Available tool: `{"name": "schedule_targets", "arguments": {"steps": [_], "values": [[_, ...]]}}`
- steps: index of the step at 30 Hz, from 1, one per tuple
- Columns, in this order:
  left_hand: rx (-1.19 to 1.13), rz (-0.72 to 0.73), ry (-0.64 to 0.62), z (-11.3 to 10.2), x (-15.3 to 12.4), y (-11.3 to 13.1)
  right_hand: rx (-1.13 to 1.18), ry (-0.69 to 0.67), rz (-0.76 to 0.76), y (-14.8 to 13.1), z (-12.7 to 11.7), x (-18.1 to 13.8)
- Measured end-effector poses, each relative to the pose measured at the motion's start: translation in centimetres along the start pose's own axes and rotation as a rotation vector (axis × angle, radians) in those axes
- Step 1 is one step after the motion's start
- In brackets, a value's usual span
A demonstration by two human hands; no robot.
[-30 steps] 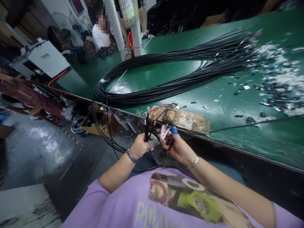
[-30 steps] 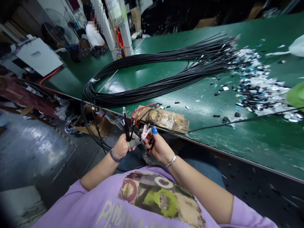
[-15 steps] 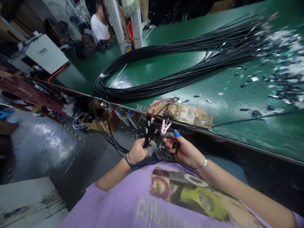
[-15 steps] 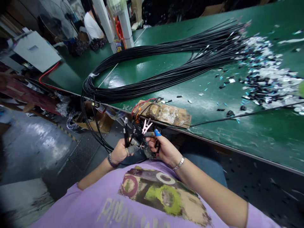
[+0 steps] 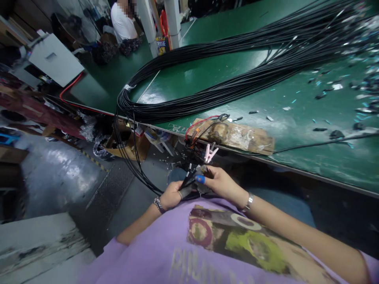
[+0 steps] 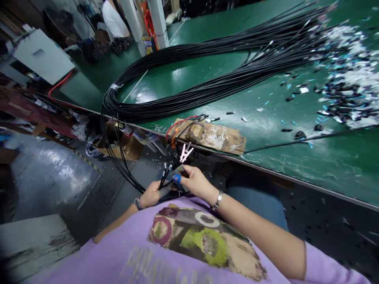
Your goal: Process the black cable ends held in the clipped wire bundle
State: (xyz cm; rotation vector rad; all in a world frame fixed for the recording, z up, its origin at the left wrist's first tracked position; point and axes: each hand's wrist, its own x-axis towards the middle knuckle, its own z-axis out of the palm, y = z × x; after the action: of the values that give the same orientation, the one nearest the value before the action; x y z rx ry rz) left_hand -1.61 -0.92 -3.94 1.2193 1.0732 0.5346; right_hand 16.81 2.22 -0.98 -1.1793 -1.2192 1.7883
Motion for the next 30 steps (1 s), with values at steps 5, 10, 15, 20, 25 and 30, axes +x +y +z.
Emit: {"name": "schedule_targets", "arguments": {"steps": [5,10,15,20,25,30], "values": [[0.100,0.076,-0.002,-0.1,0.2,1.3,-0.042,-0.025,0.030,0.4,0.0,0.0],[0.044,-0.143,-0.048,0.3,1.2,2.5,-0.006,-0.070,0.089,0.6,0.0,-0.2],[-0.046,-0.124,-0.029,0.6,1.4,2.9,0.080,-0.016,0.156,0.7,-0.6,-0.1],[-0.157,-0.081,0.031,0.4,1.2,2.9,0.026,0.157,0.237,1.8,-2.3,0.3],[-0.224,-0.094,0.091,0.6,1.1,2.9,-0.099,0.130,0.193,2.3,-3.4,-0.6],[-0.177,-0.090,0.095,1.2,1.1,3.2,-0.195,-0.018,0.047,0.5,-2.5,-1.2]]}}
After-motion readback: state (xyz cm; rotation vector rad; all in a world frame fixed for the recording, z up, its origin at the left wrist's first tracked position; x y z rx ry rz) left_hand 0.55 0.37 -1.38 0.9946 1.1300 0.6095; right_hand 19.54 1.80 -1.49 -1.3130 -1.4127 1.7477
